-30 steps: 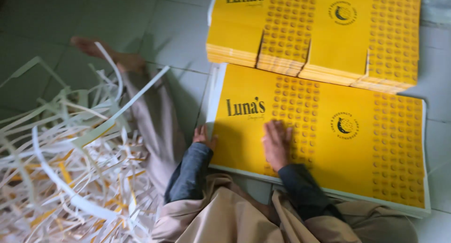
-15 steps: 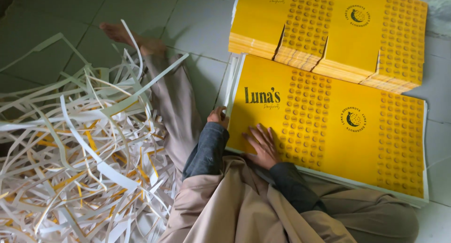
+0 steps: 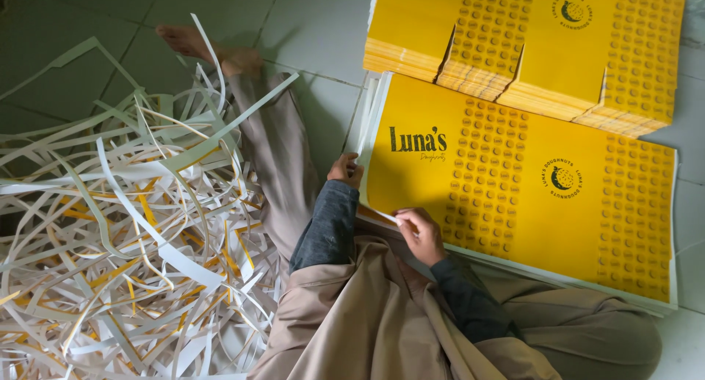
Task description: Peeling adhesive strips from cardboard box templates
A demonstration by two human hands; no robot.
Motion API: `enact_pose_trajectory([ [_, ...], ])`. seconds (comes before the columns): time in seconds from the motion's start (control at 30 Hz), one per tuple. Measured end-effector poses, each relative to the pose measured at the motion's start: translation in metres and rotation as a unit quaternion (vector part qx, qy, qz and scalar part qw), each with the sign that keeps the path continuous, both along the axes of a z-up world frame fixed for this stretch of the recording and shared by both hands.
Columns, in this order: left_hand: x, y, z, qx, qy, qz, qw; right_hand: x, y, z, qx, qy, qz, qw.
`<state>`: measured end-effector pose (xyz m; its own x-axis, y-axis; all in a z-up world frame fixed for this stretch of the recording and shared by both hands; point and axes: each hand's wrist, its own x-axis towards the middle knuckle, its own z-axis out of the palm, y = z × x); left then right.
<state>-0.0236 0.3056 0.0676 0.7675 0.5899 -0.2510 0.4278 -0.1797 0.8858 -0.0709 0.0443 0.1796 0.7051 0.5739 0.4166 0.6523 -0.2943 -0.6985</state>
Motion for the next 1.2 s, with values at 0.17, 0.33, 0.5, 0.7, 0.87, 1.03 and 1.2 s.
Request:
enact_pose_trajectory([
  [0.17, -0.014, -0.007, 0.055, 0.065, 0.050, -0.029, 0.996, -0.002, -0.009, 0.004, 0.106, 0.165, -0.045, 0.980],
  [0.33, 0.000, -0.001, -0.003, -0.047, 0.020, -0.067, 0.997, 0.000, -0.002, 0.064, 0.033, 0.122, 0.027, 0.992],
  [0.5, 0.017, -0.020, -0.028, 0.090, 0.094, -0.092, 0.987, 0.059, 0.030, 0.027, -0.061, -0.034, 0.042, 0.997],
  [0.7, 0.019, -0.020, -0.027, 0.169, 0.121, -0.066, 0.976, 0.074, 0.066, 0.002, -0.278, -0.112, -0.080, 0.951],
  [0.87, 0.012, 0.006, -0.072, 0.043, 0.012, 0.131, 0.990, 0.080, 0.063, -0.010, -0.353, -0.069, -0.077, 0.930],
  [1.03, -0.010, -0.007, -0.029, -0.041, -0.010, 0.121, 0.992, 0.098, 0.068, -0.009, -0.357, -0.038, -0.083, 0.930],
  [1.2, -0.019, -0.024, -0.026, 0.038, 0.086, -0.043, 0.995, 0.157, 0.091, -0.017, -0.358, 0.022, -0.084, 0.930],
])
